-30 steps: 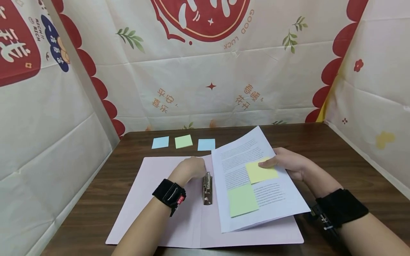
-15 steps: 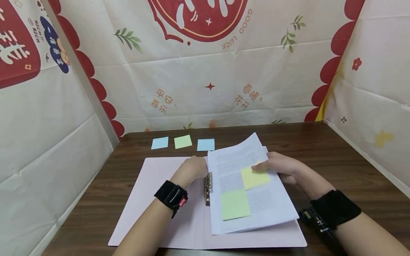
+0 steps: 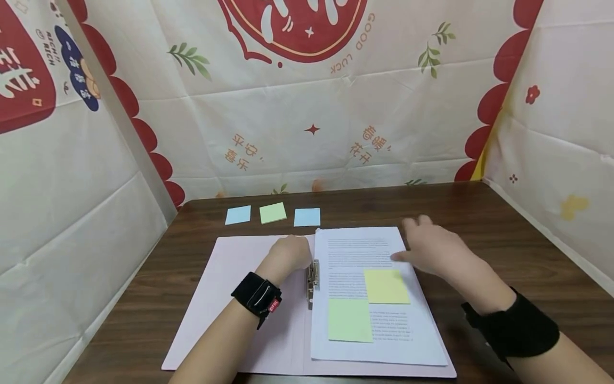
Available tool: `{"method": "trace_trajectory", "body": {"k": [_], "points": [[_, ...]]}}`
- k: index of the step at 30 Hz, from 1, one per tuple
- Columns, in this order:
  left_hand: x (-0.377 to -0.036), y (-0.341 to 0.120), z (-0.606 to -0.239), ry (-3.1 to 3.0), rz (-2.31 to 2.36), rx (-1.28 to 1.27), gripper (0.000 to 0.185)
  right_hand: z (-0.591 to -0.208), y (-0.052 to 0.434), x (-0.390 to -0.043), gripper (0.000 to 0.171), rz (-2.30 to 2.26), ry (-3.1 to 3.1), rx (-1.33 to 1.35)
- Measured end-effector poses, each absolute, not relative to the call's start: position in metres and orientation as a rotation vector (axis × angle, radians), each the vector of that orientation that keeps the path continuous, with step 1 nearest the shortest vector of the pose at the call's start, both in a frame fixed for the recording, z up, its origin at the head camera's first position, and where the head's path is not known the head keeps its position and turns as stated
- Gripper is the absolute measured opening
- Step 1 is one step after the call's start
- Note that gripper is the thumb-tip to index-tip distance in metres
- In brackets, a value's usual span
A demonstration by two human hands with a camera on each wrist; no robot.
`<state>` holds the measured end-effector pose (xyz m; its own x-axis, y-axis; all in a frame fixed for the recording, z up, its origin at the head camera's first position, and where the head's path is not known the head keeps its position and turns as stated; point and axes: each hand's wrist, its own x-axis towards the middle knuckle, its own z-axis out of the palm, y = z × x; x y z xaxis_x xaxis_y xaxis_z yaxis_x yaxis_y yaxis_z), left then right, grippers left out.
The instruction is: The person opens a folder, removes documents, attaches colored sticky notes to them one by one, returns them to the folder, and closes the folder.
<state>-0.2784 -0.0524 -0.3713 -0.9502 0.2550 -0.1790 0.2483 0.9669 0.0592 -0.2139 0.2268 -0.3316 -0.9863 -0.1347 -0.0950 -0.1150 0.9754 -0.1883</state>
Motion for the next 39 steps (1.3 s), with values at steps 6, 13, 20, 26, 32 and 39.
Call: {"method": "trace_trajectory", "body": {"k": [6, 13, 20, 26, 32, 39], "points": [[-0.274, -0.050, -0.372, 2.934, 0.065, 0.393, 0.028, -0.352, 0.197, -0.200, 0.101, -0.256, 2.776, -0.457], [-0.275, -0.045, -0.375, 2.936, 0.045, 0.430, 0.029, -0.366, 0.188, -0.196, 0.100, -0.185, 2.651, -0.443], [-0.274, -0.047, -0.373, 2.905, 0.017, 0.494, 0.025, -0.367, 0.185, -0.196, 0.101, -0.165, 2.655, -0.424], [-0.275, -0.057, -0.369, 2.836, 0.144, 0.594, 0.022, -0.366, 0.183, -0.195, 0.100, -0.145, 2.667, -0.435], [-0.276, -0.070, -0.360, 2.708, 0.202, 0.706, 0.031, -0.365, 0.181, -0.194, 0.099, -0.166, 2.670, -0.431], [-0.276, -0.074, -0.353, 2.637, 0.192, 0.775, 0.022, -0.366, 0.180, -0.193, 0.099, -0.165, 2.668, -0.432]]}}
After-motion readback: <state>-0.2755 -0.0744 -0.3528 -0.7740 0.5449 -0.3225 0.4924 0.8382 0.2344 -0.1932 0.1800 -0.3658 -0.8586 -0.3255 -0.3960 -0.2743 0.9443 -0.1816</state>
